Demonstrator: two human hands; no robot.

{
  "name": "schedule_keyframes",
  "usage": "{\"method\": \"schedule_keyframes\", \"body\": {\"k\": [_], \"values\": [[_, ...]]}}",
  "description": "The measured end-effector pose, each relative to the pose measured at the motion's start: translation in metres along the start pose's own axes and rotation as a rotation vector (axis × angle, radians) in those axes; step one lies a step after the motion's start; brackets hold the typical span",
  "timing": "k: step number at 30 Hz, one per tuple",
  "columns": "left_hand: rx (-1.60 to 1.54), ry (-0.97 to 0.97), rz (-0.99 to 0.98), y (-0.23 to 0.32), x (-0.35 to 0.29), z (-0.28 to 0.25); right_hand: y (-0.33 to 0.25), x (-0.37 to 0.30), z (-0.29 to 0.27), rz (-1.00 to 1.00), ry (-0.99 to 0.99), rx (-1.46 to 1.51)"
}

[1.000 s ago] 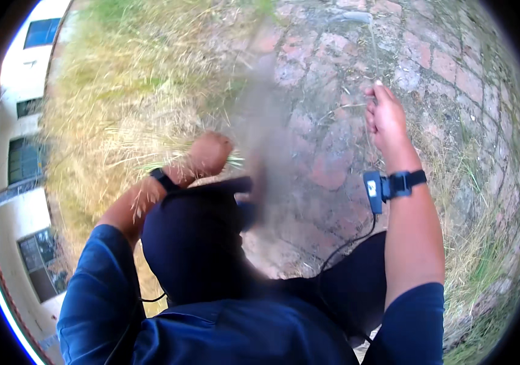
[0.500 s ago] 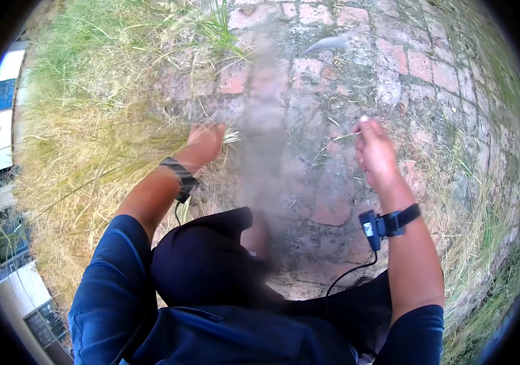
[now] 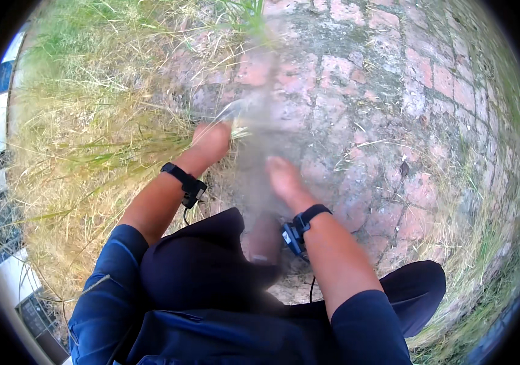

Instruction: The person cuts tall grass from between bricks on a walkway using a small sickle, gathering the cut grass into a pile by hand.

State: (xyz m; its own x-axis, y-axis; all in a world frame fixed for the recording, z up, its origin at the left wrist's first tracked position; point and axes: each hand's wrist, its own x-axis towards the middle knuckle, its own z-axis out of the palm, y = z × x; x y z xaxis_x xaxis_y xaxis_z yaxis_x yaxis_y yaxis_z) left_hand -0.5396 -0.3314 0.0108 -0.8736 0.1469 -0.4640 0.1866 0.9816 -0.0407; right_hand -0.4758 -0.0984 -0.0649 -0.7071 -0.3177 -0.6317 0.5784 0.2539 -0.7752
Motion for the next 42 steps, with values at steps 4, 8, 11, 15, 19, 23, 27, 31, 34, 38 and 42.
{"method": "schedule_keyframes", "body": {"k": [4,8,11,15,19,23,27,31,34,38,42], "values": [[-0.026,0.085,-0.032,-0.013,-0.013,0.007,0.012,-0.022,-0.017,-0.116,-0.011,-0.103],[-0.034,-0.041,0.013,-0.008,-0.017,0.01,0.003,-0.054,-0.023,0.267,-0.052,0.109],[-0.047,-0.029,-0.02,-0.011,-0.014,0.009,0.0,-0.032,-0.01,0.037,0.057,-0.127],[-0.056,0.08,0.002,-0.013,-0.008,0.008,-0.014,-0.012,-0.015,-0.152,0.062,-0.156],[-0.138,0.054,-0.025,-0.013,-0.037,0.006,0.055,-0.092,-0.062,0.038,-0.004,-0.073],[-0.075,0.164,0.122,-0.02,-0.085,0.025,0.003,-0.097,-0.06,0.331,-0.039,0.298],[0.001,-0.059,0.105,-0.028,-0.105,0.028,-0.037,-0.066,-0.044,0.281,0.06,0.302],[-0.043,0.311,0.178,-0.016,-0.085,0.032,-0.013,-0.034,-0.011,0.169,-0.005,0.159],[0.012,0.377,0.043,-0.037,-0.064,0.065,-0.014,-0.02,0.023,-0.014,-0.083,-0.166],[-0.062,-0.003,-0.171,-0.036,-0.059,0.043,-0.023,-0.022,0.039,0.075,-0.15,-0.335],[-0.053,-0.069,-0.041,-0.035,-0.05,0.016,-0.028,-0.004,0.042,-0.104,-0.129,-0.435]]}}
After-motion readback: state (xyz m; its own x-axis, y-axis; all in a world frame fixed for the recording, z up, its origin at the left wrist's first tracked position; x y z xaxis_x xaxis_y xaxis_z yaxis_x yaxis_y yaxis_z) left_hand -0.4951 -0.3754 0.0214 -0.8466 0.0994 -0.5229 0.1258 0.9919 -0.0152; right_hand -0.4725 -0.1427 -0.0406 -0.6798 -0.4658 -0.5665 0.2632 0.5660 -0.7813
